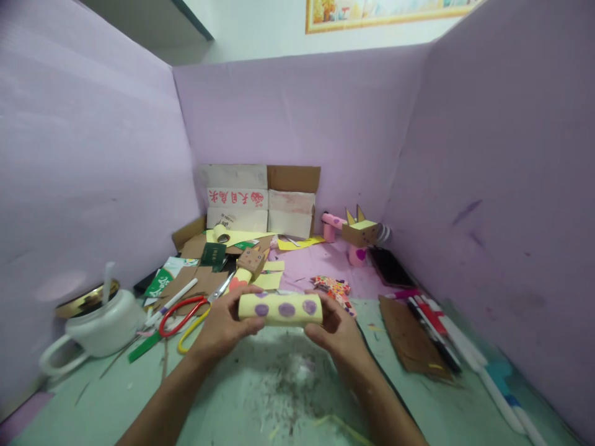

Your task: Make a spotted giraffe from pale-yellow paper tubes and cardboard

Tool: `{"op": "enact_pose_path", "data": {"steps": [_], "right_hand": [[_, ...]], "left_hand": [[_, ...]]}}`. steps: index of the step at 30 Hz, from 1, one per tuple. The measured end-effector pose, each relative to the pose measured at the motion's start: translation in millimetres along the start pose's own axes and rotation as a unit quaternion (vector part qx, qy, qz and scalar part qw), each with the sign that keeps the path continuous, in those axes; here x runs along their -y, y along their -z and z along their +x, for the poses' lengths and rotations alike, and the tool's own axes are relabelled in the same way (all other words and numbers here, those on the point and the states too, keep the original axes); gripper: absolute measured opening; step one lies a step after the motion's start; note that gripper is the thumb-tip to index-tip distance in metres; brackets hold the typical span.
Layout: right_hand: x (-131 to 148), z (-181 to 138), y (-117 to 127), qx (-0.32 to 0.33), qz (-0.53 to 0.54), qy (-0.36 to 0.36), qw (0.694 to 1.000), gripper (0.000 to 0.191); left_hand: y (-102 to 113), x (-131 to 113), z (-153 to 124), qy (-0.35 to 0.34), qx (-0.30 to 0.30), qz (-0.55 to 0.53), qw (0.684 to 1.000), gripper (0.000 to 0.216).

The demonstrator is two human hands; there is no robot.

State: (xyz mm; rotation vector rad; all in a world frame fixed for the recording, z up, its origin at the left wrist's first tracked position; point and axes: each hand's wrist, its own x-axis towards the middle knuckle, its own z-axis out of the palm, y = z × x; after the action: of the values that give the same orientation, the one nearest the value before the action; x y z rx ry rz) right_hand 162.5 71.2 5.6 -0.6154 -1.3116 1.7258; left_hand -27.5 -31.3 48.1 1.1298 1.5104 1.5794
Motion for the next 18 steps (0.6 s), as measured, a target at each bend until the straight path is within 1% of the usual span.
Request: {"op": "enact_pose_path", "data": {"steps": [2,4,5,7,9,11,14,16,18], "right_hand": [[5,6,0,-0.016,0.041,-0.012,0.999,0.068],[11,18,-3,-0.045,0.041,-0.043,0.997,0.057],[14,26,-7,-0.054,0.026,-0.062,0.996,0.051],[16,43,-20,-0.048,-0.015,-0.110,0.993,0.041],[9,60,-41,-0.031,-0.041,-0.141,0.989,0.032],[-5,77,-67,-0.016,-0.068,-0.171,0.983,0.025],[-31,97,-106,-0.013,-0.128,-0.204,0.971,0.029],[-46,107,-124,-0.021,-0.184,-0.212,0.960,0.034],[-55,115,-134,-0.031,-0.233,-0.208,0.949,0.038]], "left_hand": [[17,-11,6,-0.012,-0.053,-0.039,0.998,0.046],[40,-19,15,-0.043,-0.129,-0.077,0.988,0.049],[51,-21,20,-0.037,-0.161,-0.090,0.982,0.050],[69,-18,27,-0.033,-0.234,-0.114,0.965,0.054],[80,-9,32,-0.020,-0.280,-0.150,0.948,0.055],[84,0,33,-0.011,-0.290,-0.170,0.942,0.051],[84,7,33,-0.010,-0.295,-0.181,0.938,0.044],[85,7,32,-0.008,-0.306,-0.184,0.934,0.043],[87,6,33,-0.004,-0.318,-0.186,0.930,0.043]]}}
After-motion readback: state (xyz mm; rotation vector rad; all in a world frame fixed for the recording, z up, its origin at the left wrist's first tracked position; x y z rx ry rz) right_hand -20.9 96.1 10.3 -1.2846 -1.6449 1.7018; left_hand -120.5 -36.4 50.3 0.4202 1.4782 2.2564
